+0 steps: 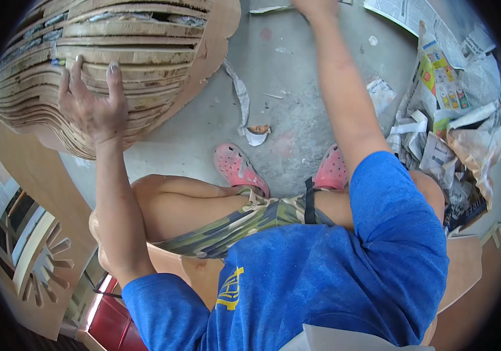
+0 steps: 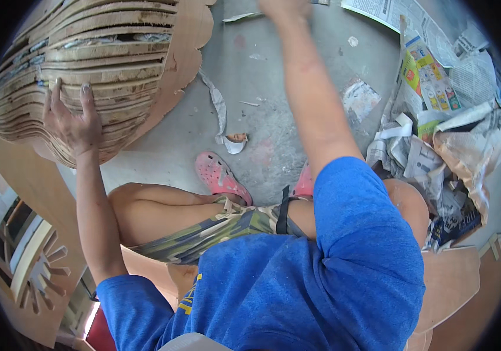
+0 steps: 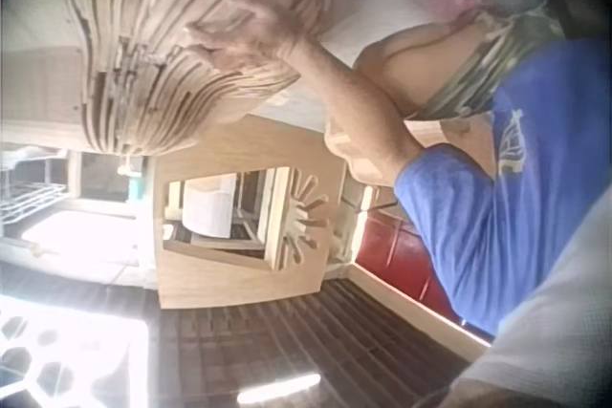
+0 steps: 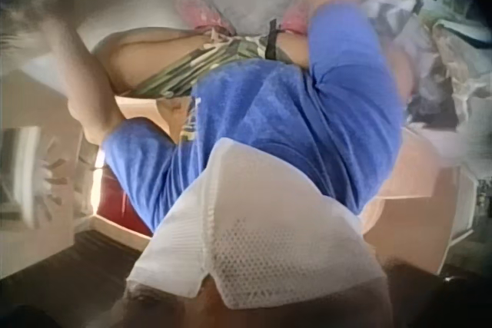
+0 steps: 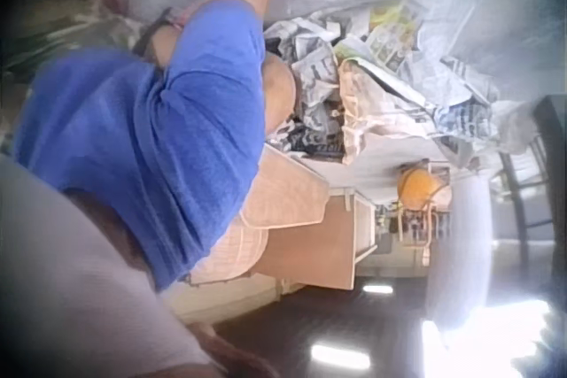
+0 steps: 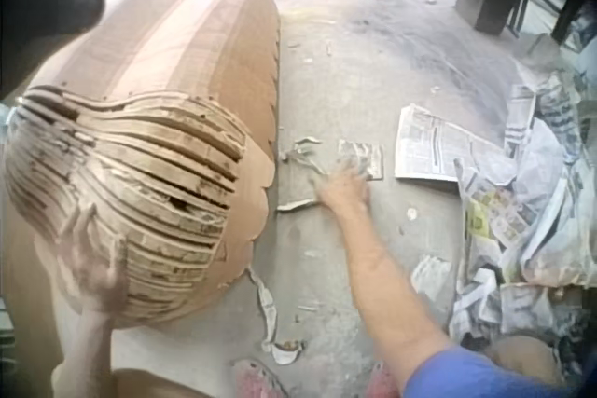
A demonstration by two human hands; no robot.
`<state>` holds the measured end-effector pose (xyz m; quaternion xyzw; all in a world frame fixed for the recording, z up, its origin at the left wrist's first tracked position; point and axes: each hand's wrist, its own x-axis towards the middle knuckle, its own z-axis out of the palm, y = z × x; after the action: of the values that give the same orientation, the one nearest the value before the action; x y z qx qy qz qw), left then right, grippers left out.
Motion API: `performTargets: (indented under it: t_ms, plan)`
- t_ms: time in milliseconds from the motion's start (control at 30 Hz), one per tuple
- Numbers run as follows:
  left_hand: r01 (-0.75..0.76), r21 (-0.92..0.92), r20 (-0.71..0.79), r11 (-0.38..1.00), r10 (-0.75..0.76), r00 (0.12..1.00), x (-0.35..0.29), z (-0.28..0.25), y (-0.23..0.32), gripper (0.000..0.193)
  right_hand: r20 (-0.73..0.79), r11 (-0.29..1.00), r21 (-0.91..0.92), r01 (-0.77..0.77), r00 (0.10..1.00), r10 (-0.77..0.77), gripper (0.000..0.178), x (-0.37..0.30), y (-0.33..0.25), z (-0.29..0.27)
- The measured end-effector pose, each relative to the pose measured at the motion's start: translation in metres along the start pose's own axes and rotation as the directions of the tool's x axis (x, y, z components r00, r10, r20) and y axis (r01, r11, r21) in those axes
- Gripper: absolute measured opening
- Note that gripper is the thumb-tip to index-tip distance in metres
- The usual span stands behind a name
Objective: The recorder is sanding and cleaning a large, curved wooden structure made of layered slats.
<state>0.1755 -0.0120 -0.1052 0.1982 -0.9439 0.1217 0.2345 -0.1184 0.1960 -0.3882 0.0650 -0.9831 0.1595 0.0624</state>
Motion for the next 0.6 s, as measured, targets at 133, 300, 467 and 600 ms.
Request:
performTargets:
  t_ms: [133, 300, 467, 600]
  plan:
    - [0.017, 0.034, -0.027, 0.999, -0.016, 1.000, -0.012, -0.003, -0.013, 0.061, 0.320, 0.966, 0.245, 0.078, 0.934, -0.157, 0.023, -0.055, -0.029, -0.021]
    - [0.042, 0.076, 0.021, 0.996, -0.044, 0.999, -0.016, -0.007, -0.014, 0.064, 0.894, 0.979, 0.177, 0.105, 0.398, -0.205, 0.033, -0.115, -0.045, -0.084]
    - [0.096, 0.025, 0.058, 0.995, -0.097, 0.994, -0.015, -0.008, -0.017, 0.067, 0.815, 0.935, 0.227, 0.272, 0.473, -0.336, 0.042, -0.251, -0.075, -0.120]
    - [-0.110, -0.286, -0.079, 0.952, 0.091, 0.993, 0.006, -0.019, 0.000, 0.057, 0.638, 0.925, 0.204, 0.321, 0.673, -0.374, 0.030, -0.278, -0.059, -0.086]
